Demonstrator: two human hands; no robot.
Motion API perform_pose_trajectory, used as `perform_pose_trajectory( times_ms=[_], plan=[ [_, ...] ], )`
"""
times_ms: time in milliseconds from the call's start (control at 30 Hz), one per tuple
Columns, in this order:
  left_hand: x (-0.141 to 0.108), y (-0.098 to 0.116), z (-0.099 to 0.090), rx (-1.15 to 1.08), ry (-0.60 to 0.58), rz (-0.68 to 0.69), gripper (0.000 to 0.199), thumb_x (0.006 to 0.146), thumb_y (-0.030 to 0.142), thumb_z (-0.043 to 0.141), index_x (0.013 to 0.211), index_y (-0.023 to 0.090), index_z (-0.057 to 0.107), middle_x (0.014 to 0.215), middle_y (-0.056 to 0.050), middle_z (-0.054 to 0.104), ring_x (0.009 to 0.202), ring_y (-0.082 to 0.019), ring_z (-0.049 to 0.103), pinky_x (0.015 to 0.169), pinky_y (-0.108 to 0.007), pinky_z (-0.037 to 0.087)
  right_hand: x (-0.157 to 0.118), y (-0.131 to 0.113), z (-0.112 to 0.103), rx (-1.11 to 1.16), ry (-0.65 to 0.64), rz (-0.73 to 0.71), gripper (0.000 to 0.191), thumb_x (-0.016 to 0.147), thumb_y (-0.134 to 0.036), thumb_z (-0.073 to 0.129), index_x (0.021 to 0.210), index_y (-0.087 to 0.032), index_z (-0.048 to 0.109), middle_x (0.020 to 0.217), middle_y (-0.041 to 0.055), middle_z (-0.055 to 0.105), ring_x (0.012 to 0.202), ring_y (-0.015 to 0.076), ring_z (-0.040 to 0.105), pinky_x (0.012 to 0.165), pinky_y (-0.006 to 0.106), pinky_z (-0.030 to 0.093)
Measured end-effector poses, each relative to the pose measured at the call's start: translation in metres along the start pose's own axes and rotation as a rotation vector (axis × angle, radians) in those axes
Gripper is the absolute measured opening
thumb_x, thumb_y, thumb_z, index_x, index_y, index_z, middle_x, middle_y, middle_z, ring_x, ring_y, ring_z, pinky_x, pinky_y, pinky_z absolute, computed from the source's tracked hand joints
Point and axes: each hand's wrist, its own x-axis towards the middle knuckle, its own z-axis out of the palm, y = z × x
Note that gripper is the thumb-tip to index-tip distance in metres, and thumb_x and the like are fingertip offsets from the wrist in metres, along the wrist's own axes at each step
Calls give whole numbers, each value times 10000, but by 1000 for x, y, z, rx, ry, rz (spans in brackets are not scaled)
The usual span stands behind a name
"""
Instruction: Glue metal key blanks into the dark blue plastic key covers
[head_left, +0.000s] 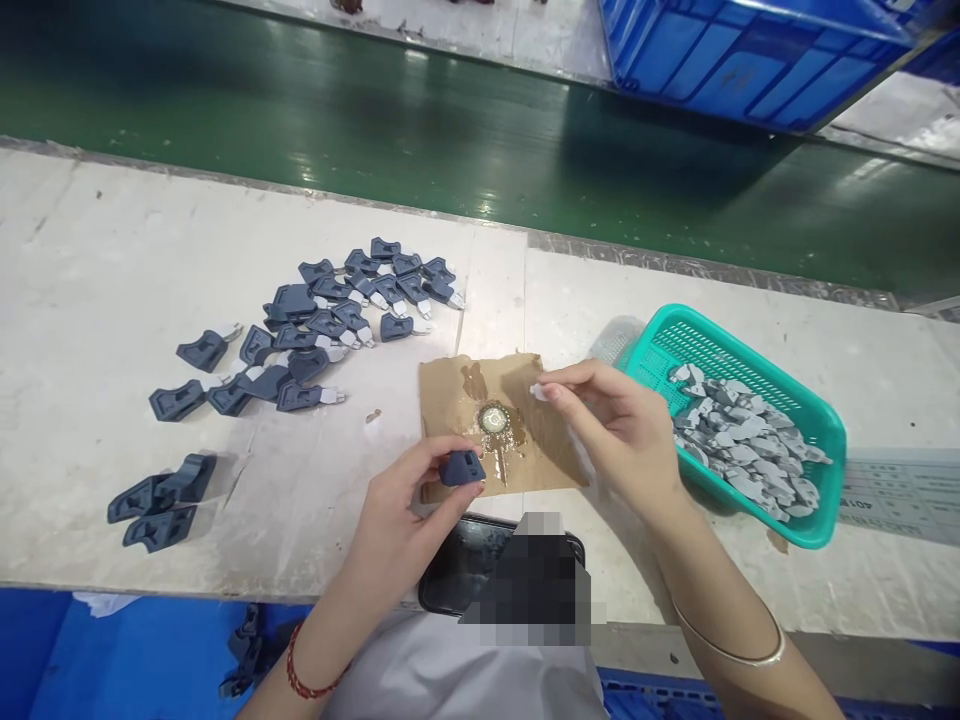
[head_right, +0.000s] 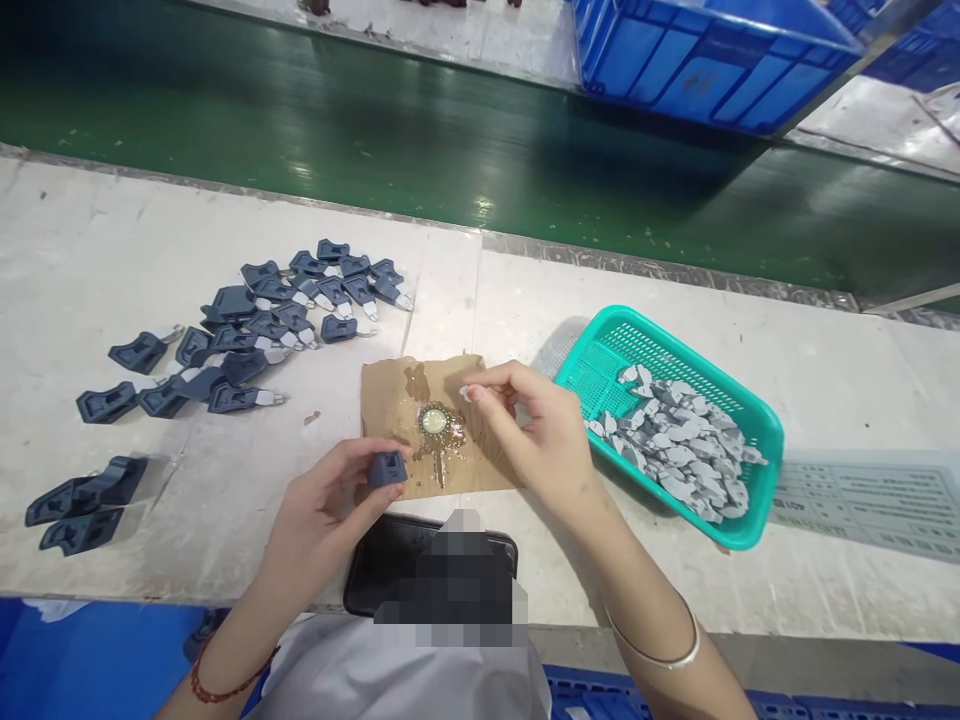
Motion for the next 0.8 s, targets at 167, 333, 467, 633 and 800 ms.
perform_pose_trajectory(
  times_ms=[167,333,467,633,800],
  plan=[
    [-1,0,-1,56,-9,25,183,935,253,699,1115,280,708,1116,6,783,983,-130,722,873,-210,573,4,2,-9,-632,171,-389,153,1002,-216,611,920,-186,737,799,55,752,731,192,616,703,333,484],
    [-4,-2,-2,107,-11,32,201,935,283,700,1136,278,704,1119,-3,784,970,-136,718,867,-224,578,14,12,-21,-856,344,-270,184,987,-256,630,933,-184,790,819,89,782,824,274,633,742,395,497],
    [-4,-3,-3,113,-21,16,195,937,313,696,1128,277,702,1114,-6,782,959,-139,726,844,-222,590,19,18,-25,-913,305,-102,280,998,-240,571,1073,-139,821,899,152,801,963,358,621,854,508,485],
    [-3,-1,-2,120,-12,-15,194,921,348,706,1097,266,713,1106,-21,789,948,-157,738,806,-230,608,15,9,-31,-882,162,-109,340,990,-244,537,1191,-168,800,1073,135,811,1072,381,603,942,545,471],
    [-2,-2,-2,130,-18,-9,210,927,357,691,1107,252,710,1101,-40,792,968,-178,742,835,-261,615,10,14,-83,-860,335,133,357,935,-183,460,1077,-197,787,1083,122,786,874,281,695,779,422,525]
  ],
)
